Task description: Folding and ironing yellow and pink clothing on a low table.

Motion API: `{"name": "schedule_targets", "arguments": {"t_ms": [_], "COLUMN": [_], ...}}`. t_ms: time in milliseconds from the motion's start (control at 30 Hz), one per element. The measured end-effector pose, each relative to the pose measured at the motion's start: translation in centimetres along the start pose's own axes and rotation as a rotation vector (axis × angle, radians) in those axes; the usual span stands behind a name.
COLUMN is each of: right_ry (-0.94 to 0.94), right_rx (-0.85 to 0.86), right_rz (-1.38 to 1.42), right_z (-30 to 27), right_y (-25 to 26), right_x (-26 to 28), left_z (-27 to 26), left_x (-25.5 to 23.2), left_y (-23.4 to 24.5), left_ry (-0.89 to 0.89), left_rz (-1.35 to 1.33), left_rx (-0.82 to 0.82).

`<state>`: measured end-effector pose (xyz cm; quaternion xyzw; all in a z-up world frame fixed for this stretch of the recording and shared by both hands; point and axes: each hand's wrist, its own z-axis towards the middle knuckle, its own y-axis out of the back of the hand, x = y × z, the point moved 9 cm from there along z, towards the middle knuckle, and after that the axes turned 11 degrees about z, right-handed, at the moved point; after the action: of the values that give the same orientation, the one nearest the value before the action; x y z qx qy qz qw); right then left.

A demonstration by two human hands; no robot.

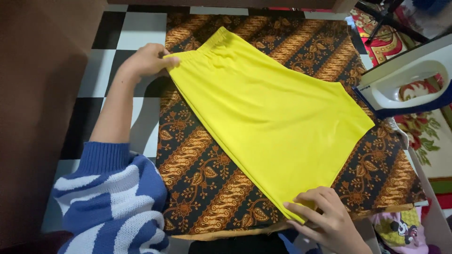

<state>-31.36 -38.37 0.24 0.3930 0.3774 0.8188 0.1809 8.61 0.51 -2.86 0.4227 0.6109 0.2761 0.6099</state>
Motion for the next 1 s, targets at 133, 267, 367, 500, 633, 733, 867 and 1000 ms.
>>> {"name": "schedule_targets", "arguments": {"t_ms": [133, 267, 367, 500, 633, 733, 867, 1000], "right_ry": [-0.058, 0.028, 0.123, 0.187, 0.039, 0.062, -0.046, -0.018], "right_rx": [0.009, -0.067, -0.242, -0.229, 0.000, -0.040, 0.146, 0.362], "right_rz": [0.104, 0.189, 0.130, 0.132, 0.176, 0.184, 0.230, 0.282], "right_z": [-0.5, -0.6, -0.4, 0.4, 0.8, 0.6, 0.9, 3.4], "right_y": [0.1, 1.6, 3.7, 3.7, 1.6, 3.2, 1.5, 1.0], "right_x": [-0.7, -0.3, 1.7, 2.0, 0.8, 0.6, -0.5, 0.1], "left_z": [-0.5, -0.6, -0.4, 0.6, 1.4, 0.6, 2.0, 0.3], "left_x": [-0.2, 0.0, 0.1, 0.9, 2.8, 2.1, 3.3, 1.3], "left_y": [0.1, -0.2, 1.1, 1.0, -0.6, 0.2, -0.7, -0.6], "left_ry": [0.029, 0.040, 0.020, -0.003, 0.053, 0.066, 0.059, 0.168], "left_rz": [-0.031, -0.050, 0.039, 0.100, 0.238, 0.172, 0.408, 0.517], "left_rx": [0.036, 0.075, 0.038, 0.019, 0.083, 0.098, 0.070, 0.030]}}
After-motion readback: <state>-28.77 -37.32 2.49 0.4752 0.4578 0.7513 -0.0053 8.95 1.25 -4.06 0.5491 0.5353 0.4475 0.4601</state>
